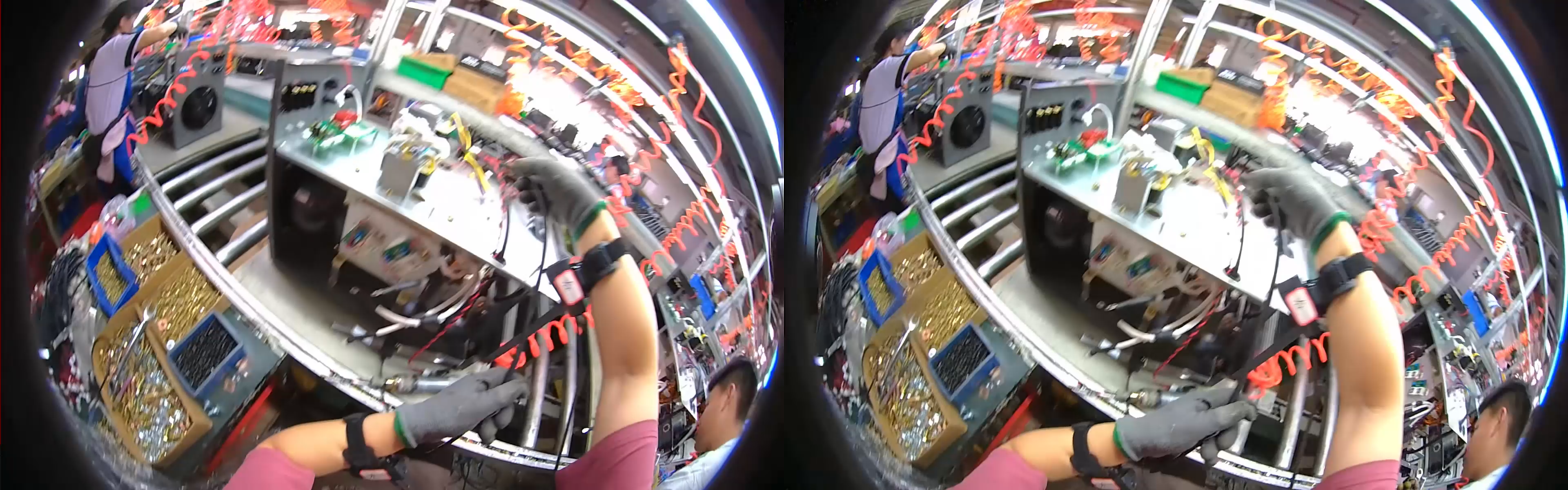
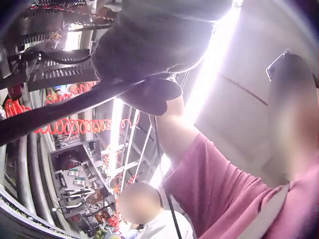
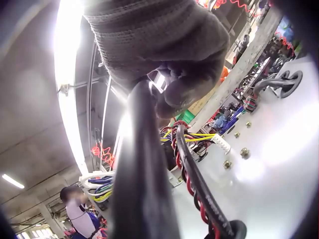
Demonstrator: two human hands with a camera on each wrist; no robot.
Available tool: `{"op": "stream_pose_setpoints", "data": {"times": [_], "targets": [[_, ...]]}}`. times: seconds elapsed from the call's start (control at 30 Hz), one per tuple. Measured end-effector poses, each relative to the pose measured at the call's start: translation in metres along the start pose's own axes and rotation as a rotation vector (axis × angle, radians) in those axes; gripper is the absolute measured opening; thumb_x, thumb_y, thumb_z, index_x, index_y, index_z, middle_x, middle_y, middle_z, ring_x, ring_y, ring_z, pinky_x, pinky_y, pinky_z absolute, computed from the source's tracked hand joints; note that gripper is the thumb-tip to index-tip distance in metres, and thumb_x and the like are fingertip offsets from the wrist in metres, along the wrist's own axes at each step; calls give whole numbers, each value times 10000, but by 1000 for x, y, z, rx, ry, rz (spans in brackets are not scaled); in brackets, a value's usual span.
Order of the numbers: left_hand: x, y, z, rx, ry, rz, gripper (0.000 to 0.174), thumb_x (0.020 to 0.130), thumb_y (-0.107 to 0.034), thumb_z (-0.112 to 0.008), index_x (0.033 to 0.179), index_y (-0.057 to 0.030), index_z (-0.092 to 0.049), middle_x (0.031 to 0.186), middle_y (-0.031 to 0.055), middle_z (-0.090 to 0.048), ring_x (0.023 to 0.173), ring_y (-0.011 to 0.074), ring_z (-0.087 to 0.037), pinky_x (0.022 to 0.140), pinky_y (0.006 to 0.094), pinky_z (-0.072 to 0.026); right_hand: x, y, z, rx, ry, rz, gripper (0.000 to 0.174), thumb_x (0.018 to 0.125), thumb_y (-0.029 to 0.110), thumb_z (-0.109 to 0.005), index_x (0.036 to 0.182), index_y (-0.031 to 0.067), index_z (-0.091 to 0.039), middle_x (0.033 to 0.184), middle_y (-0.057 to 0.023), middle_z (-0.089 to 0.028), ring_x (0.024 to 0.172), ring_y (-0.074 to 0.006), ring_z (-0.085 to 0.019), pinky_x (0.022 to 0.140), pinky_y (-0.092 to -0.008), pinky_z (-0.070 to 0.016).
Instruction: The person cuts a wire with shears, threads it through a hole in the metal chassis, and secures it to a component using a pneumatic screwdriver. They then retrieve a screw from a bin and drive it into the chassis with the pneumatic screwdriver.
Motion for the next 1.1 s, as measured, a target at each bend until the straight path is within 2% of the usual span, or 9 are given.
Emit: {"op": "stream_pose_setpoints", "data": {"times": [0.13, 0.27, 0.4, 0.77, 0.83, 0.87, 0.93, 1.0, 1.1], "targets": [[5, 16, 5, -83, 1, 69, 313, 945, -368, -471, 991, -63, -527, 675, 7, -521, 498, 79, -519, 474, 213, -428, 0, 18, -7, -193, -146, 21, 238, 800, 288, -650, 761, 62, -587, 621, -6, -517, 506, -92, -500, 428, -232, -422], [9, 21, 10, -86, 26, 63, 295, 954, -335, -464, 1040, -58, -516, 728, 16, -531, 573, 78, -546, 527, 220, -457, 30, 15, -14, -228, -38, 72, 228, 787, 275, -672, 865, 62, -692, 660, -27, -571, 521, -94, -521, 447, -237, -424], [17, 20, 12, -102, -11, 51, 298, 946, -310, -481, 1104, -59, -510, 743, 13, -537, 616, 91, -560, 572, 218, -478, 41, 15, -12, -377, -26, 22, 173, 829, 166, -549, 790, 16, -627, 660, -42, -558, 532, -119, -529, 495, -249, -439], [38, -36, 26, -268, -60, 48, 329, 959, -343, -401, 991, -33, -508, 680, 30, -488, 518, 123, -540, 514, 280, -516, 54, 18, -15, -177, 68, -60, 175, 789, 172, -584, 656, 60, -561, 565, -17, -504, 463, -139, -517, 433, -267, -411], [37, -39, 31, -235, -97, 38, 323, 955, -346, -401, 953, -41, -508, 672, 30, -497, 517, 139, -546, 523, 286, -516, 59, 17, -14, -84, 167, -34, 133, 796, 144, -574, 690, 72, -539, 561, 6, -459, 448, -137, -463, 423, -270, -378], [40, -32, 32, -288, -94, 27, 319, 954, -346, -404, 947, -46, -511, 677, 32, -505, 518, 137, -545, 530, 288, -517, 45, 30, -18, -104, 83, 150, 186, 818, 243, -559, 668, 142, -514, 571, 36, -455, 469, -106, -435, 423, -265, -313], [35, -33, 34, -363, -154, -33, 308, 951, -351, -421, 944, -61, -526, 677, 32, -522, 522, 130, -540, 535, 287, -510, 46, 28, -21, -37, 191, 153, 212, 849, 334, -568, 781, 135, -542, 666, 37, -498, 546, -86, -451, 479, -243, -338], [42, -33, 35, -518, -164, -148, 301, 940, -357, -466, 986, -65, -520, 677, 25, -527, 525, 120, -538, 508, 255, -485, 41, 19, -17, -37, 157, -8, 296, 821, 203, -600, 1079, 57, -593, 767, -2, -568, 646, -93, -514, 558, -220, -395], [26, -50, 35, -303, -208, -315, 359, 909, -377, -515, 1072, -59, -487, 737, 30, -532, 579, 96, -554, 517, 246, -478, 14, 29, -16, -414, 89, 297, 268, 857, 188, -561, 1074, 36, -597, 837, -44, -571, 686, -112, -538, 530, -216, -420]]}}
Point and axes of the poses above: each hand's wrist, its own x-axis towards the middle knuckle, its own z-axis out of the back of the hand, y = z × x, the point moved 8 cm from there along x, towards the middle knuckle
